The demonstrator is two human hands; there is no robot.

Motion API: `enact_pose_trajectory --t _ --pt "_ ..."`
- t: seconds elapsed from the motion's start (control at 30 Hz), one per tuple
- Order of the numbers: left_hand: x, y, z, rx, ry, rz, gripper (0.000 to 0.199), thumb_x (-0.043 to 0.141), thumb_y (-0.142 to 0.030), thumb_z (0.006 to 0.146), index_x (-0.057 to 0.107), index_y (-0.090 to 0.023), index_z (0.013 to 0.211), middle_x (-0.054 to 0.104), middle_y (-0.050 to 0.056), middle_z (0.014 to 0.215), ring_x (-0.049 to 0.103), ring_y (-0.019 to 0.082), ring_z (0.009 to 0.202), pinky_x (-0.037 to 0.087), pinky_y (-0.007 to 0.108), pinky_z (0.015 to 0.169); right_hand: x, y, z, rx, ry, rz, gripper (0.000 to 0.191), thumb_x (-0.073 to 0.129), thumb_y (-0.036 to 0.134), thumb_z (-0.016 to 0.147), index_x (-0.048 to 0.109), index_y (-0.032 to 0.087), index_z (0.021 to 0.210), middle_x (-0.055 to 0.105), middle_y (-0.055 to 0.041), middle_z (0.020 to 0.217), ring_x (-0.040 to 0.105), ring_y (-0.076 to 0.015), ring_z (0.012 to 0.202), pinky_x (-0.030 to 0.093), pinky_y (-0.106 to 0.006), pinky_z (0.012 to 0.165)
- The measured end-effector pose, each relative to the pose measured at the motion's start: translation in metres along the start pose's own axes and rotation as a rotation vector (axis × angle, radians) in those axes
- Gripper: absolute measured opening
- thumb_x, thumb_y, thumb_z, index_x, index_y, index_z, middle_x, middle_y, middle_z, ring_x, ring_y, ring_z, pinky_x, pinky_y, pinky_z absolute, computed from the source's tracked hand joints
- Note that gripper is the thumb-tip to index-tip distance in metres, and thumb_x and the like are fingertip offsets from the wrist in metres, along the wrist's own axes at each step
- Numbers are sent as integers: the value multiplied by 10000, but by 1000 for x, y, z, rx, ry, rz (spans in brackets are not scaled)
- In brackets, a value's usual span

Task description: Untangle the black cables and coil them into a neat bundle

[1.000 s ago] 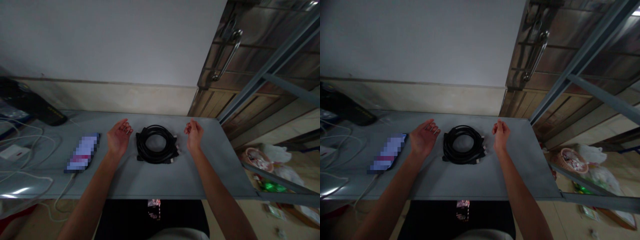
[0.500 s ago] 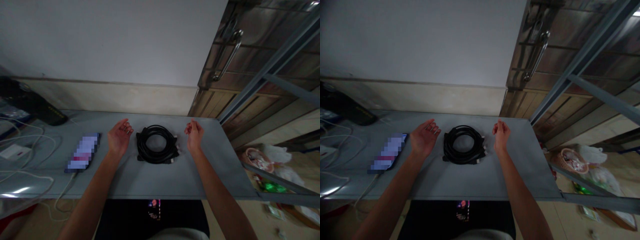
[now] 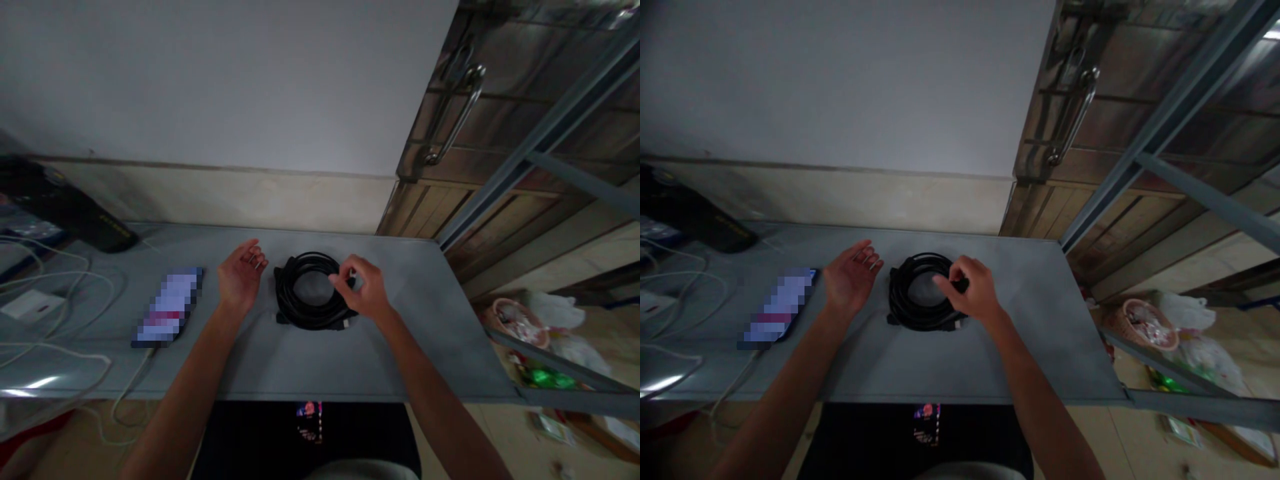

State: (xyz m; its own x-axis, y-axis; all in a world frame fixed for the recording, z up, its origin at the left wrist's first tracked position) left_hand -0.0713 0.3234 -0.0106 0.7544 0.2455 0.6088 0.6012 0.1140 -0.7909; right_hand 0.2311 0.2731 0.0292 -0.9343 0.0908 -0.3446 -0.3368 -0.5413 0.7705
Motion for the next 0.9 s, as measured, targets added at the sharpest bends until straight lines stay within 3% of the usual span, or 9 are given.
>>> enact_pose_trajectory --t 0.07,0.13,0.2,0.27,0.33,0.4,0.53,0.7,0.9 --pt "-2 1 2 5 -8 12 175 882 -267 792 798 -210 935 651 38 876 636 154 761 581 286 719 25 18 -15 -82 244 -159 465 853 712 960 734 264 994 780 -57 1004 718 -266 977 547 -443 1020" --pt "-3 1 3 15 -3 25 141 857 -268 814 791 -218 929 663 33 867 641 154 753 571 289 718 48 27 -35 -141 424 -338 699 888 842 851 753 244 1186 807 -117 1192 735 -341 1148 536 -524 1133" --pt "-3 1 4 24 8 27 137 839 -275 825 795 -215 939 669 30 866 647 151 755 562 287 724 65 28 -52 -170 509 -476 890 867 921 793 736 206 1305 799 -161 1271 730 -385 1220 546 -556 1154" --pt "-3 1 4 30 15 17 161 834 -288 819 809 -202 953 672 30 873 647 146 759 556 283 729 73 23 -63 -181 528 -575 801 838 862 884 738 190 1307 804 -168 1252 741 -380 1215 566 -540 1136" --pt "-3 1 4 35 23 7 182 838 -294 810 822 -190 958 671 29 876 637 141 759 552 277 734 74 15 -69 -199 526 -642 575 794 727 1013 759 198 1236 814 -154 1199 758 -354 1184 578 -511 1121" --pt "-2 1 3 33 32 4 185 846 -297 806 825 -189 955 665 24 875 627 136 759 546 271 739 67 6 -73 -219 516 -681 458 763 650 1070 769 204 1173 819 -138 1149 769 -333 1146 582 -495 1120" --pt "0 2 3 30 57 32 188 851 -325 814 808 -207 953 660 20 871 617 140 757 531 281 735 31 -16 -80 -221 450 -742 433 776 623 1070 776 200 1161 827 -142 1164 782 -330 1127 587 -489 1122" --pt "3 5 3 30 80 38 252 864 -377 776 808 -202 949 669 26 850 609 150 739 508 295 718 -15 -45 -80 -111 289 -812 397 817 614 1029 791 225 1103 832 -144 1082 792 -356 1053 601 -494 1044" --pt "7 9 3 49 103 65 307 888 -418 735 799 -214 946 676 15 836 598 153 717 489 298 710 -21 -54 -74 -4 188 -841 379 789 609 1020 775 231 1046 823 -143 1061 793 -358 1020 616 -473 970"
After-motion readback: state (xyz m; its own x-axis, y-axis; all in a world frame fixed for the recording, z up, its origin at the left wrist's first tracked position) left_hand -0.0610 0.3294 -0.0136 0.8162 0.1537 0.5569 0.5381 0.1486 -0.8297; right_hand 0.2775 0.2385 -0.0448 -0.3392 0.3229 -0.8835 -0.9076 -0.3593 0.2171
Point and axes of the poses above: each hand's wrist, its own z-axis towards the middle knuckle, its own x-axis out of the palm, y = z × x, the point moved 6 cm from there along z, towards the middle knuckle
